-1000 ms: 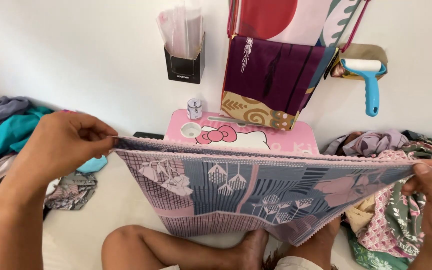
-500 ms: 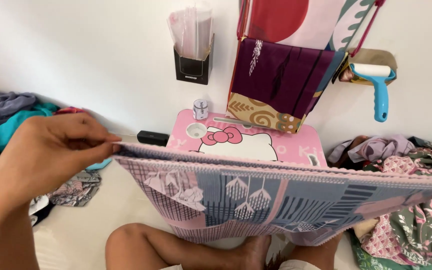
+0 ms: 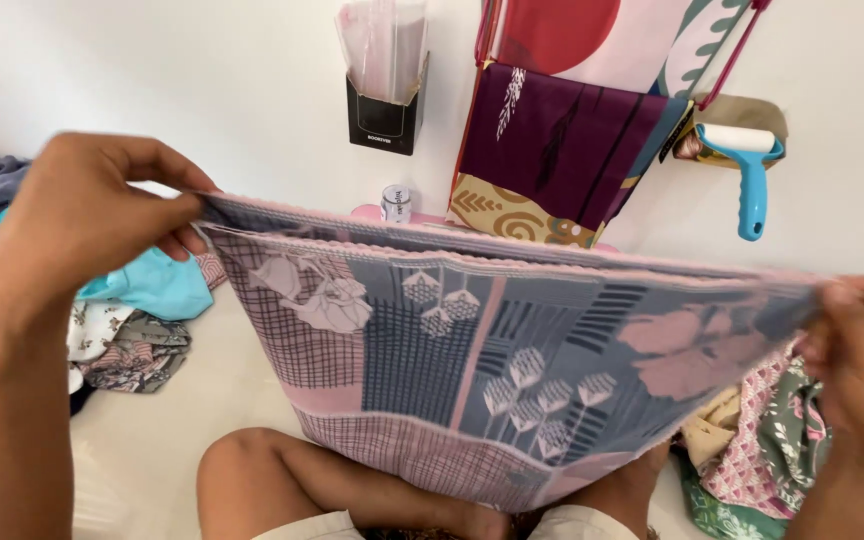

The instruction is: A person sitting on the floor unfolds, smooths, and folds a checkered cloth on a small Hello Kitty table.

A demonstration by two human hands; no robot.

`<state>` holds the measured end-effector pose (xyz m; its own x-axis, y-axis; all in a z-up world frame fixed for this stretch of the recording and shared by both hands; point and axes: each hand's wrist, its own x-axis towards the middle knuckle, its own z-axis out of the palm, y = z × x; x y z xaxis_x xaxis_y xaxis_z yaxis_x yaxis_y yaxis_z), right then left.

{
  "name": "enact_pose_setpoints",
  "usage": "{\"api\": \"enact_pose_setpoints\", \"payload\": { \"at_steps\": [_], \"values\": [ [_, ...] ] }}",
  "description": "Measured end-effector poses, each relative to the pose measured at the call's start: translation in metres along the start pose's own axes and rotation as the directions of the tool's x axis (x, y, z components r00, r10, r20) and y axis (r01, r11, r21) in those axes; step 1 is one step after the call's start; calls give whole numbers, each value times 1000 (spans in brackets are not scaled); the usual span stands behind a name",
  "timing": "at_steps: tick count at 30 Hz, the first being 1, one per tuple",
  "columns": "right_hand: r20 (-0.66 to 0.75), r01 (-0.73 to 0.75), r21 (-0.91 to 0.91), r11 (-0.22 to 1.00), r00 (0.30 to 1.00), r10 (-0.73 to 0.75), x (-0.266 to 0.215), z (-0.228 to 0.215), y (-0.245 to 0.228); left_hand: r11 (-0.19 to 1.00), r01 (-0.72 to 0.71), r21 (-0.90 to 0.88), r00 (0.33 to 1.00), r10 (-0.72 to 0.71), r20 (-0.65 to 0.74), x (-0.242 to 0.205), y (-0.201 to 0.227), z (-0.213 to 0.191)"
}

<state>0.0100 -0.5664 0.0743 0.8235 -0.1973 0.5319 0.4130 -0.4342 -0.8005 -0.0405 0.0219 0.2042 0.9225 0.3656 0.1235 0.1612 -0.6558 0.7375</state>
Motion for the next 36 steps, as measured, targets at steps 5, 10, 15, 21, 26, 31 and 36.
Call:
{"api": "enact_pose_setpoints", "payload": {
  "at_steps": [5,10,15,21,26,31,36],
  "values": [
    [-18,34,127,991,999,-32,6,30,-32,986,8,-164,1000,-7,10,16,-12,-9],
    [-21,117,43,992,993,-116,12,19,-26,981,-151,-126,988,153,6,24,-22,-9],
    [-28,109,97,989,994,-107,21,-3,-3,913,-406,45,914,406,15,32,-34,-4],
    [-42,104,68,992,994,-101,32,-29,26,613,-748,254,661,724,197,43,-52,6],
    [-50,132,46,990,990,-130,36,-46,44,601,-760,248,643,751,150,38,-58,16],
    [-80,84,34,996,993,-81,44,-60,59,560,-828,-7,560,828,13,29,-47,8],
    [-113,96,76,992,990,-87,42,-61,38,555,-831,-36,556,829,-59,21,-35,-8]
  ]
}}
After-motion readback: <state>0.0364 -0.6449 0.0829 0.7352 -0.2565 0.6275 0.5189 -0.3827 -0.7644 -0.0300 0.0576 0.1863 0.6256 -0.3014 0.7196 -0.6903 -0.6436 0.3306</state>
